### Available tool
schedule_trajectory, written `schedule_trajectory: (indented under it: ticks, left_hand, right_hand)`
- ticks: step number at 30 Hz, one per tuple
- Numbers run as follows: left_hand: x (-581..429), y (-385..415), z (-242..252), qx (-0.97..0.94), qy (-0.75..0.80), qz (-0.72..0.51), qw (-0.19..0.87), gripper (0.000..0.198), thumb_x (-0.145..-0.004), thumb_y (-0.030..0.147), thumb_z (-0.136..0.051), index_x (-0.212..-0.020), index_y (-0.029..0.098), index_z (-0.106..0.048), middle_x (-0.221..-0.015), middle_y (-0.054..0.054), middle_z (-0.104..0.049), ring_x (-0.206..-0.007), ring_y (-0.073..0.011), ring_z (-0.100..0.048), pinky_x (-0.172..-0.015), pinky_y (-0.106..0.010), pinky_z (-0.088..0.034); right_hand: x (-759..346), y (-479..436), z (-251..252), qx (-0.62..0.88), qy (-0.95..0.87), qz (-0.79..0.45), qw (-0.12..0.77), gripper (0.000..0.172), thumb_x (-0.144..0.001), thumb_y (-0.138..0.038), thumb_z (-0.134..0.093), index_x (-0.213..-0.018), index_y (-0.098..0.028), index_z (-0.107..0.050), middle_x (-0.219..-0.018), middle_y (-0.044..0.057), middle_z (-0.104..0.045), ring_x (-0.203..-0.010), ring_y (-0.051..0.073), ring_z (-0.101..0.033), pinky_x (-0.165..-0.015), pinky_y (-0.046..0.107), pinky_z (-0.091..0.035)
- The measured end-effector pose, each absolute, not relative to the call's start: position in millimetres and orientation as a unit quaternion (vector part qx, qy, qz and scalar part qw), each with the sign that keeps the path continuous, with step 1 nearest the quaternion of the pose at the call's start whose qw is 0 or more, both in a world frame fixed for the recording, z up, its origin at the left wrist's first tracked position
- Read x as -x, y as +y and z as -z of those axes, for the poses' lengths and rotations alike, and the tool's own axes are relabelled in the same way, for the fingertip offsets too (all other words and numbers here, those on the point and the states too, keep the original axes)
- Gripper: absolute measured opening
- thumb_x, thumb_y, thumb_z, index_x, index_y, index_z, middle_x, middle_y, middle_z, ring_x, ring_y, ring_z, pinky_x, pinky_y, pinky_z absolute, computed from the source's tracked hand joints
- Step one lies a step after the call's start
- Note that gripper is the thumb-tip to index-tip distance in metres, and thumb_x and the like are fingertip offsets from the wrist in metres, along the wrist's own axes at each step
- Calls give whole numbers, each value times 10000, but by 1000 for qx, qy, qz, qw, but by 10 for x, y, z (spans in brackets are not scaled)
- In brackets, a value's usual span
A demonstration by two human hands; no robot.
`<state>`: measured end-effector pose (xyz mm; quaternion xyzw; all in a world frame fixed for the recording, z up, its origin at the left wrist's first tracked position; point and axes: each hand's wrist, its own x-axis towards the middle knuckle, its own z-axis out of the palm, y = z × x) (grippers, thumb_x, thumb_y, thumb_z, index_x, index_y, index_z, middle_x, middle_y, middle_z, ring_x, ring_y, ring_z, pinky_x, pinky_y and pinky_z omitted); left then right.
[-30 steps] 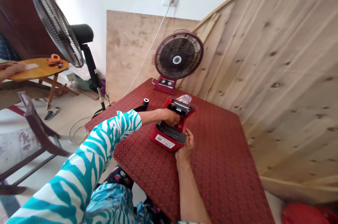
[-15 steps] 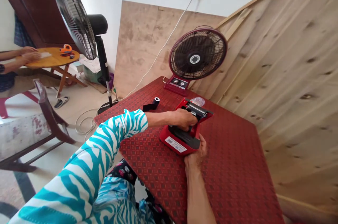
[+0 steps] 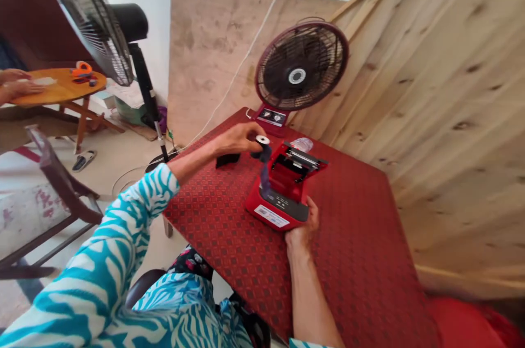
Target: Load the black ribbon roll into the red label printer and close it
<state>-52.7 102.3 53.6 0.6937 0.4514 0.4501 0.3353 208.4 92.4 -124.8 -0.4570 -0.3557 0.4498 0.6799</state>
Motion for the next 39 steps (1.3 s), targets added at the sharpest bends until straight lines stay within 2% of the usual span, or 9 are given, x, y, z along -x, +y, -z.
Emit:
schedule_trajectory:
  ticks: [3,10,16,19,25,29,32,35,39]
  left_hand:
    - [820,1166,-579,-617,461,-510,383,239,-676,71,-690,-876,121,-569,-787,4,-652,-736,-108,-623,-766,-281,-502]
    - [840,1679,-430,-594,502,-525,346,280,-654,117,-710,-909,126,-594,-791,13,-647,-720,-104,-593,-737,-249,-479]
    - [554,2063,-128,-648,658,-331,194,246,-683,194,-737,-914,153,-663,-847,-10,-697,-782,-148,-622,-698,-229,-452]
    - [478,2118,-22,-645,694,-271,171,232,-655,195,-763,-870,181,-678,-837,-11,-709,-854,-183,-639,-711,-231,-441]
    - [494,2119,175,-626,712,-255,191,232,-595,135,-772,-791,191,-661,-795,-29,-704,-933,-237,-655,-744,-247,-441]
    - [580,2129,222,-615,692,-296,234,296,-569,136,-795,-836,178,-674,-809,-31,-715,-932,-237,-664,-776,-246,-458]
    - [710,2097,211,-600,664,-352,277,364,-660,250,-778,-997,163,-671,-916,-45,-737,-925,-203,-675,-805,-238,-481]
    - [896,1970,222,-572,642,-402,315,370,-773,312,-663,-1098,138,-630,-1015,-87,-739,-900,-179,-685,-818,-260,-508]
    - [1091,1692,332,-551,624,-420,362,354,-708,232,-634,-1048,133,-636,-1050,-102,-742,-895,-181,-694,-809,-276,-533]
  right_hand:
    - [-1986,875,1135,489,-310,-437,688,465,-661,-457,-667,-1046,-197,-648,-827,-24,-697,-705,127,-632,-693,286,-526]
    - [-1962,841,1078,475,-319,-464,676,488,-692,-502,-660,-1069,-193,-651,-868,4,-712,-706,125,-615,-684,265,-490]
    - [-1976,836,1073,456,-318,-482,677,477,-684,-505,-688,-1049,-200,-662,-934,9,-715,-758,127,-614,-724,263,-482]
    - [-1971,835,1072,452,-321,-484,677,475,-700,-505,-677,-1062,-197,-667,-958,17,-721,-769,131,-618,-726,261,-481]
    - [-1951,838,1077,451,-313,-485,680,478,-704,-502,-672,-1075,-202,-669,-989,17,-719,-802,130,-617,-739,254,-479]
    - [-1952,839,1070,456,-315,-481,679,475,-702,-502,-666,-1067,-199,-673,-966,16,-718,-771,128,-608,-725,257,-476]
    - [-1958,847,1071,455,-314,-481,680,475,-684,-502,-680,-1052,-201,-675,-966,14,-719,-773,129,-611,-722,258,-476]
    - [-1958,856,1070,453,-305,-492,678,497,-668,-504,-697,-1061,-201,-672,-938,8,-722,-742,128,-611,-707,261,-474]
    - [-1945,854,1045,452,-298,-491,682,494,-660,-494,-705,-1053,-198,-672,-942,12,-725,-758,132,-617,-719,266,-477]
